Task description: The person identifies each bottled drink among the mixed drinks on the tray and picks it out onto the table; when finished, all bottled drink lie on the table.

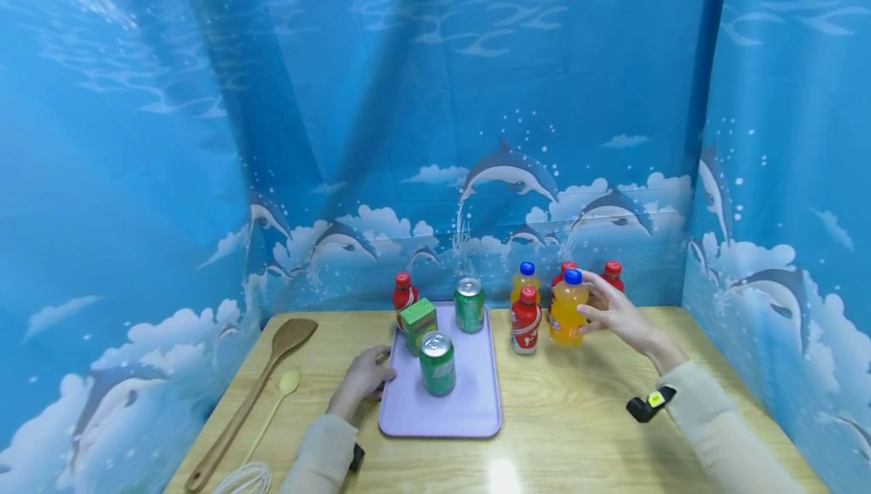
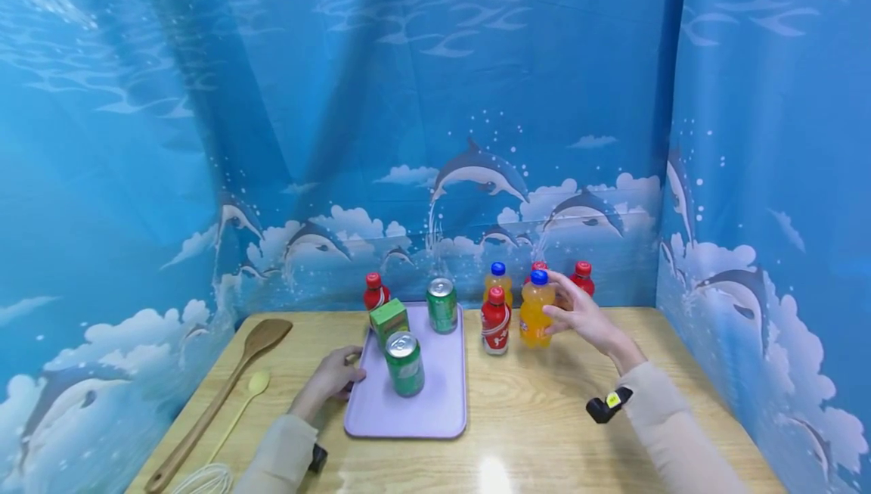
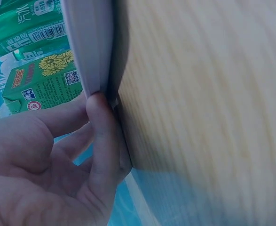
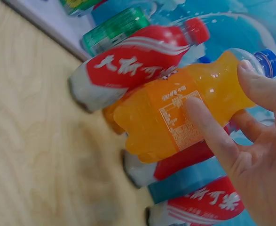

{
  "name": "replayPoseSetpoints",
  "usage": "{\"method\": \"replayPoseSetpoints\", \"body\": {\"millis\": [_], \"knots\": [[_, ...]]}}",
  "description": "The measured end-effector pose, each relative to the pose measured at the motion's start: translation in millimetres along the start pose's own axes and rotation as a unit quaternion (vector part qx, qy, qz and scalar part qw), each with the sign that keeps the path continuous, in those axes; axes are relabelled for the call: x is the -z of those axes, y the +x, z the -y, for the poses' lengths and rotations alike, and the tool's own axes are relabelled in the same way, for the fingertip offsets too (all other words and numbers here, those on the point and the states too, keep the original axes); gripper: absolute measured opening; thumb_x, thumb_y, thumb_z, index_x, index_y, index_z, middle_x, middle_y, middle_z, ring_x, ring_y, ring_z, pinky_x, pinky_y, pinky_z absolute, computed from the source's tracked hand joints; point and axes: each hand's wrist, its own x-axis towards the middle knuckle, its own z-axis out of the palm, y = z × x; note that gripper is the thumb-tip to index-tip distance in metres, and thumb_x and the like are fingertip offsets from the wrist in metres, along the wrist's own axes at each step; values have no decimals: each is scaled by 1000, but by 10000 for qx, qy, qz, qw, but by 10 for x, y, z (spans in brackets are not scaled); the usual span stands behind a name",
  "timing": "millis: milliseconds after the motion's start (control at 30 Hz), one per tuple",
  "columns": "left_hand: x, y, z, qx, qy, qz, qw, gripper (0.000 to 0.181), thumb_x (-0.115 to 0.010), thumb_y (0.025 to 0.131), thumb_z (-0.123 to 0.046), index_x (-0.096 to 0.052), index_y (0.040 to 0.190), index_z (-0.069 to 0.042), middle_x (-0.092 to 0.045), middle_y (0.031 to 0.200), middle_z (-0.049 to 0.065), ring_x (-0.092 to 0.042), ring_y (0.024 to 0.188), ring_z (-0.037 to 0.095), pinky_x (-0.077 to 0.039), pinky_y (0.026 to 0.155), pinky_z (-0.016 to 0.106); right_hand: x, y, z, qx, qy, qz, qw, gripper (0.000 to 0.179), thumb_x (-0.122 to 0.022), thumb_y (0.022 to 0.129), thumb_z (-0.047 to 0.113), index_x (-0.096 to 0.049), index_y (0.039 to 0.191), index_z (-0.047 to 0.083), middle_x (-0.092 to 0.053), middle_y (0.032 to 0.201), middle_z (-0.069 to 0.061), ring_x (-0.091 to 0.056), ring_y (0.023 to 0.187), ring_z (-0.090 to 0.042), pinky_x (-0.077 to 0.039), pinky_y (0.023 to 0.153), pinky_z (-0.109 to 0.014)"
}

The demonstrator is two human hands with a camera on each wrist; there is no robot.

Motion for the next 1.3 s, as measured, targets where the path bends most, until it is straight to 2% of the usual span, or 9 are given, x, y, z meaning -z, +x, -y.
{"method": "replayPoseSetpoints", "body": {"millis": [67, 167, 333, 433, 600, 833, 967, 1133, 1300], "knots": [[0, -3, 1, -52, -17, -4, 10000, 58, -70, 96, -6, -53, 151, -3, -69, 96, 13, -65, 69, 17, -59, 52, 26, -8, -3, -50, -25, -32, -7, 10000, 73, -60, 107, 17, -19, 166, 5, -32, 160, -31, -63, 114, 2, -66, 87, -51], [4, -10, 5, -111, -48, -8, 9999, 58, -70, 96, -5, -53, 151, -3, -69, 93, 12, -65, 68, 16, -59, 51, 27, -20, 0, -114, 54, -127, 4, 9999, 69, -59, 107, 14, -22, 163, 0, -28, 160, -38, -63, 113, -2, -67, 87, -51], [2, -1, 24, -92, -104, -15, 9999, 59, -70, 95, -5, -53, 151, -3, -69, 91, 12, -65, 67, 16, -58, 51, 26, -44, 14, -178, 172, -330, -133, 9992, 61, -62, 105, 12, -33, 158, 3, -45, 147, -21, -65, 112, -8, -68, 83, -48], [2, 16, 33, 3, -144, -7, 9999, 60, -71, 95, -5, -53, 152, -4, -69, 91, 12, -65, 69, 17, -58, 51, 26, -56, 16, -201, 197, -437, -184, 9987, 60, -62, 105, 12, -34, 158, 5, -47, 142, -13, -64, 112, -7, -68, 83, -48], [6, 25, 40, 88, -164, 20, 9998, 60, -71, 95, -6, -52, 153, -4, -69, 91, 11, -66, 70, 18, -58, 52, 26, -77, 7, -230, 71, -503, -249, 9984, 60, -62, 105, 11, -33, 158, 6, -43, 148, -24, -62, 118, -10, -68, 86, -46], [5, 13, 45, 66, -211, 38, 9997, 61, -71, 96, -6, -51, 153, -4, -69, 90, 11, -66, 71, 18, -58, 52, 26, -108, -21, -228, 25, -845, -267, 9961, 61, -60, 107, 14, -30, 159, 4, -37, 154, -33, -52, 136, -53, -65, 91, -55], [-1, 24, 34, 138, -209, 49, 9997, 60, -70, 96, -6, -51, 153, -5, -69, 92, 12, -67, 73, 19, -59, 54, 27, -112, -65, -220, 52, -1408, -327, 9895, 67, -60, 107, 20, -25, 162, 0, -33, 158, -38, -45, 139, -62, -62, 97, -58], [-11, 37, 19, 268, -140, 52, 9995, 60, -70, 97, -7, -51, 154, -6, -69, 95, 12, -68, 76, 20, -60, 56, 27, -154, -137, -173, 178, -1947, -564, 9791, 76, -61, 107, 25, -20, 165, -1, -33, 160, -39, -41, 143, -62, -46, 113, -70], [-4, 28, 9, 202, -82, 31, 9998, 60, -70, 97, -7, -51, 154, -5, -68, 97, 12, -67, 75, 19, -59, 55, 26, -323, -124, 31, 494, -2340, -1453, 9600, 82, -67, 104, 29, -20, 168, 7, -27, 166, -32, -33, 149, -56, -34, 114, -81]]}}
